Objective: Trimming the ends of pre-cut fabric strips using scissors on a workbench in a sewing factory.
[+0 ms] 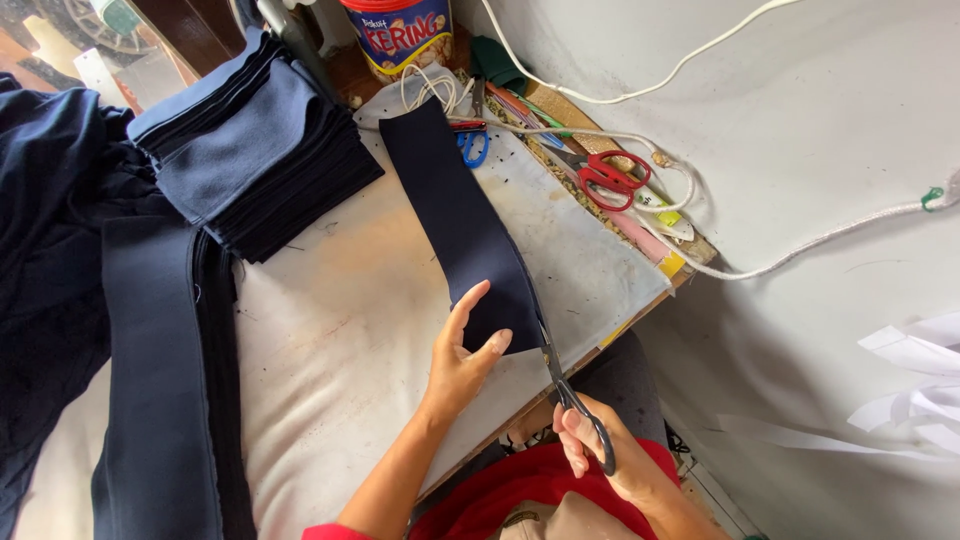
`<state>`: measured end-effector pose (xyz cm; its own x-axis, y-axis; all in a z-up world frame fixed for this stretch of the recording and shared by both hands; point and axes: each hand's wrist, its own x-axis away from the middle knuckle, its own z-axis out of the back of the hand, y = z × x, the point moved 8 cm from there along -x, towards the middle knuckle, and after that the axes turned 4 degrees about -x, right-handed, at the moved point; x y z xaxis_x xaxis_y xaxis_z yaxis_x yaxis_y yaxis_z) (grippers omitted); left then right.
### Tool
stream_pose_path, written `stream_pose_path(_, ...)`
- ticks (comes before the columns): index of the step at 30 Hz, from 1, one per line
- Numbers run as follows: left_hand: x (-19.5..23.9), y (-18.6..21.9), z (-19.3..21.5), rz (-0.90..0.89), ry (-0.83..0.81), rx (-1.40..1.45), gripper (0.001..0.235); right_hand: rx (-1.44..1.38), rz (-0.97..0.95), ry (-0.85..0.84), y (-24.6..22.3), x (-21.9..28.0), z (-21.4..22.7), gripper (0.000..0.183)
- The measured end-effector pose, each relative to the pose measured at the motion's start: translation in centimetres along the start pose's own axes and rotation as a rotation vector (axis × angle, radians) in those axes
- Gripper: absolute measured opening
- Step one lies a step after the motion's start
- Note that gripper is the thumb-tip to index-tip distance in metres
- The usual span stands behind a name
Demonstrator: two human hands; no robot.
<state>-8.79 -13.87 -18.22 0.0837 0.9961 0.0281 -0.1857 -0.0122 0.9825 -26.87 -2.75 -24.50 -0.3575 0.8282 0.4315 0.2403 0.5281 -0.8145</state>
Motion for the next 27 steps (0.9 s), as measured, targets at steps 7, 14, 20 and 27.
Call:
stream_pose_path(7,0.1,0.3,0.0,0.035,-0.003,0.008,0.059,-0.037,-0.025,0.103,0.8,-0.2,1.1,0.046)
stream_pose_path(14,0.2,0.4,0.1,0.066,-0.017,-0.007,0.06,-0.037,-0.062,0.177,0.4,0.2,0.6,0.043)
stream_pose_path(20,0.1,0.1,0.1,0.043,-0.003,-0.005,0.059,-0.043,-0.064,0.231,-0.3,0.6,0.0,0.039)
stream_pose_path(27,-0.3,-0.7,1.2,0.064,0.068,0.063,0.051,-0.007,-0.097,0.21,-0.6,1.5,-0.8,0.038)
